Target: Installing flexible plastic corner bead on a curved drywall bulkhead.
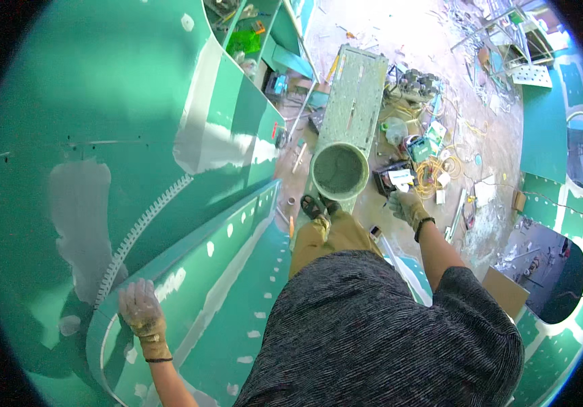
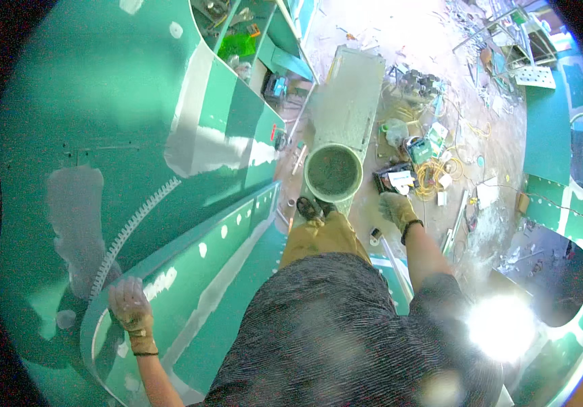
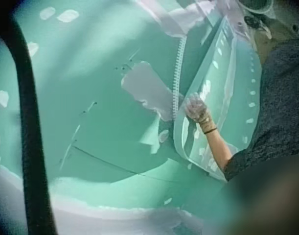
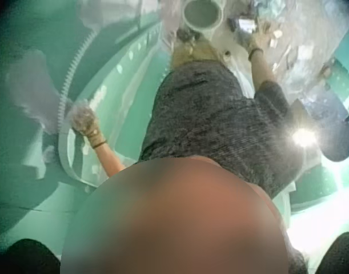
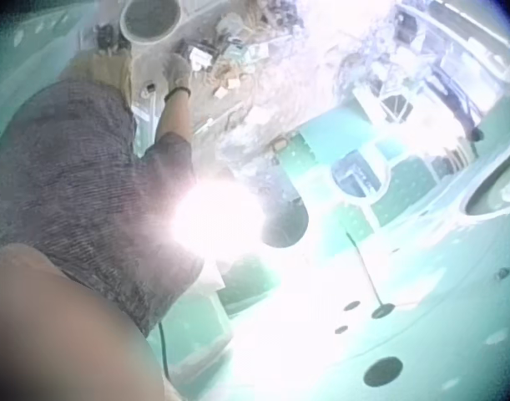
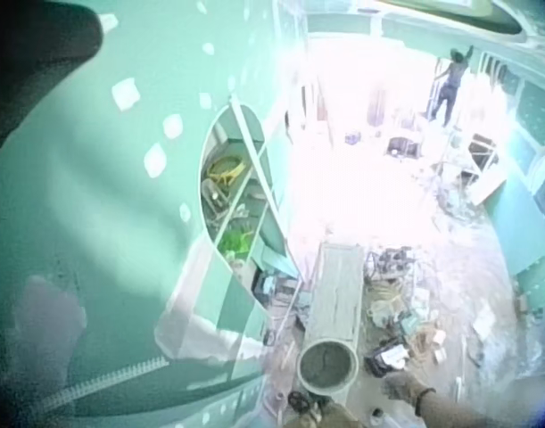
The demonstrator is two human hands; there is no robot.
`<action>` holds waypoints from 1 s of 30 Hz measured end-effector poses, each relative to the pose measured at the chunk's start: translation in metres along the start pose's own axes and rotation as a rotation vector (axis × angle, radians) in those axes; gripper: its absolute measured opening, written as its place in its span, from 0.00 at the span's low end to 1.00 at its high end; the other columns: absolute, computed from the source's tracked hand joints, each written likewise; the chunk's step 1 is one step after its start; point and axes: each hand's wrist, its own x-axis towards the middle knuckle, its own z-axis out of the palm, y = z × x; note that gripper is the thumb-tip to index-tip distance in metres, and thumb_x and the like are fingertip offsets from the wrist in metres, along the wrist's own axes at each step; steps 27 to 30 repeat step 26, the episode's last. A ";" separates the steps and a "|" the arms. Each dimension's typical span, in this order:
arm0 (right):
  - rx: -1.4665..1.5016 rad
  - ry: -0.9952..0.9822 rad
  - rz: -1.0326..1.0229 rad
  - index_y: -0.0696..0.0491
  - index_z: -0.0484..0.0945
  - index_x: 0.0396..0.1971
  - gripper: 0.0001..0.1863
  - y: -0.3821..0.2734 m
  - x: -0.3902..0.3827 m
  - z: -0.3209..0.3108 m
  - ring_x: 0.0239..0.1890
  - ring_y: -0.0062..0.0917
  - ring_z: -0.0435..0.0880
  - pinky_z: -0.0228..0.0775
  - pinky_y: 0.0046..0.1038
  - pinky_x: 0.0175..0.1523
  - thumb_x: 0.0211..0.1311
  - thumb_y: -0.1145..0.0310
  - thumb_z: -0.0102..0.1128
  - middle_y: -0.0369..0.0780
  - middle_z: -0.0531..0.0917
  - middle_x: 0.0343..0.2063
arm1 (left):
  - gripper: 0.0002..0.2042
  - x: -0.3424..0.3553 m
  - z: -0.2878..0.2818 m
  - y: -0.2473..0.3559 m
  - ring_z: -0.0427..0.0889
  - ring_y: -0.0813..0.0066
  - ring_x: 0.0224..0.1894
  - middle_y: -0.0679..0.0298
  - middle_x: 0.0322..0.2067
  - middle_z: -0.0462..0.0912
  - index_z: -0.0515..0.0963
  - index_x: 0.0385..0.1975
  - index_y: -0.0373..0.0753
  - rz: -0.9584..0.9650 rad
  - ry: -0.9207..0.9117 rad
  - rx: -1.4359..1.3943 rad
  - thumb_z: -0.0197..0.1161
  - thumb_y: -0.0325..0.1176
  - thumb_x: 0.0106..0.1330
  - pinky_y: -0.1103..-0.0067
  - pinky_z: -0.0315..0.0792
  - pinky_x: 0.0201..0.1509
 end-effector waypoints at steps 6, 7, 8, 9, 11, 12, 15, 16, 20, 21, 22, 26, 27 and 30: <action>-0.008 0.034 -0.010 0.41 0.78 0.33 0.07 0.012 -0.025 0.002 0.23 0.21 0.81 0.70 0.26 0.28 0.72 0.59 0.58 0.29 0.81 0.23 | 0.14 -0.004 0.003 -0.002 0.79 0.61 0.57 0.65 0.50 0.83 0.83 0.47 0.42 0.033 0.075 -0.047 0.69 0.26 0.61 0.55 0.71 0.69; -0.012 0.041 -0.004 0.42 0.79 0.35 0.07 0.019 -0.030 0.004 0.25 0.21 0.82 0.71 0.27 0.30 0.72 0.58 0.57 0.30 0.82 0.24 | 0.12 -0.012 0.011 -0.003 0.79 0.62 0.56 0.66 0.50 0.83 0.83 0.46 0.44 -0.035 -0.016 -0.110 0.68 0.26 0.63 0.55 0.71 0.69; -0.016 0.054 0.001 0.42 0.80 0.36 0.08 0.023 -0.036 0.003 0.27 0.22 0.83 0.72 0.28 0.32 0.72 0.57 0.56 0.31 0.83 0.26 | 0.12 -0.007 0.009 -0.002 0.79 0.62 0.56 0.66 0.50 0.83 0.83 0.46 0.44 -0.039 -0.011 -0.112 0.68 0.26 0.63 0.55 0.71 0.69; -0.019 0.068 0.006 0.43 0.81 0.38 0.09 0.025 -0.039 0.003 0.29 0.22 0.84 0.73 0.29 0.34 0.73 0.56 0.55 0.31 0.84 0.27 | 0.11 0.003 0.003 0.002 0.79 0.62 0.56 0.66 0.50 0.83 0.83 0.46 0.44 -0.034 0.023 -0.096 0.67 0.27 0.64 0.55 0.71 0.69; -0.037 0.090 0.014 0.42 0.81 0.40 0.09 0.034 -0.045 0.005 0.32 0.22 0.84 0.74 0.32 0.39 0.73 0.55 0.55 0.30 0.85 0.30 | 0.10 0.008 0.002 0.006 0.80 0.62 0.56 0.66 0.50 0.83 0.84 0.45 0.44 -0.026 0.055 -0.083 0.67 0.27 0.65 0.56 0.71 0.69; -0.055 0.110 0.027 0.42 0.82 0.41 0.10 0.039 -0.047 0.006 0.35 0.22 0.85 0.75 0.35 0.45 0.74 0.54 0.56 0.29 0.86 0.33 | 0.10 0.006 0.004 0.006 0.80 0.63 0.57 0.67 0.50 0.83 0.83 0.45 0.44 -0.033 0.075 -0.058 0.67 0.27 0.65 0.56 0.71 0.70; -0.039 0.118 0.055 0.42 0.81 0.41 0.10 0.046 -0.043 0.003 0.35 0.23 0.85 0.76 0.35 0.44 0.74 0.55 0.55 0.30 0.86 0.34 | 0.09 0.006 0.005 0.006 0.80 0.63 0.57 0.67 0.50 0.83 0.83 0.45 0.45 -0.038 0.081 -0.059 0.67 0.28 0.66 0.57 0.70 0.71; -0.032 0.133 0.064 0.42 0.81 0.41 0.10 0.049 -0.042 0.002 0.35 0.23 0.85 0.76 0.35 0.44 0.74 0.55 0.55 0.30 0.86 0.34 | 0.09 0.006 0.004 0.006 0.80 0.63 0.57 0.67 0.51 0.83 0.83 0.46 0.45 -0.050 0.069 -0.072 0.67 0.28 0.67 0.57 0.70 0.71; 0.020 0.090 0.001 0.42 0.82 0.43 0.10 0.044 -0.055 0.009 0.39 0.22 0.85 0.75 0.35 0.49 0.75 0.55 0.55 0.30 0.87 0.37 | 0.09 0.008 0.002 0.004 0.80 0.63 0.57 0.67 0.50 0.83 0.84 0.46 0.46 -0.037 0.115 -0.114 0.66 0.29 0.68 0.56 0.69 0.72; -0.006 0.101 -0.009 0.41 0.82 0.43 0.10 0.038 -0.059 0.013 0.40 0.22 0.85 0.75 0.35 0.50 0.74 0.54 0.56 0.30 0.87 0.37 | 0.09 0.005 0.004 0.003 0.81 0.63 0.57 0.67 0.50 0.84 0.84 0.47 0.46 -0.031 0.134 -0.111 0.66 0.29 0.69 0.56 0.69 0.72; -0.031 0.111 -0.020 0.41 0.82 0.44 0.11 0.033 -0.063 0.017 0.41 0.22 0.85 0.74 0.36 0.51 0.73 0.53 0.57 0.29 0.86 0.37 | 0.09 0.003 0.005 0.002 0.81 0.64 0.57 0.67 0.49 0.84 0.85 0.48 0.46 -0.025 0.154 -0.107 0.66 0.29 0.69 0.56 0.69 0.72; 0.115 0.090 -0.096 0.41 0.83 0.38 0.08 0.024 -0.055 0.002 0.30 0.20 0.84 0.72 0.31 0.38 0.67 0.54 0.62 0.29 0.87 0.30 | 0.12 0.004 0.006 0.004 0.79 0.64 0.59 0.69 0.55 0.83 0.84 0.51 0.45 -0.037 0.159 -0.142 0.68 0.31 0.68 0.57 0.67 0.74; 0.115 0.090 -0.096 0.41 0.83 0.38 0.08 0.024 -0.055 0.002 0.30 0.20 0.84 0.72 0.31 0.38 0.67 0.54 0.62 0.29 0.87 0.30 | 0.12 0.004 0.006 0.004 0.79 0.64 0.59 0.69 0.55 0.83 0.84 0.51 0.45 -0.037 0.159 -0.142 0.68 0.31 0.68 0.57 0.67 0.74; 0.115 0.090 -0.096 0.41 0.83 0.38 0.08 0.024 -0.055 0.002 0.30 0.20 0.84 0.72 0.31 0.38 0.67 0.54 0.62 0.29 0.87 0.30 | 0.12 0.004 0.006 0.004 0.79 0.64 0.59 0.69 0.55 0.83 0.84 0.51 0.45 -0.037 0.159 -0.142 0.68 0.31 0.68 0.57 0.67 0.74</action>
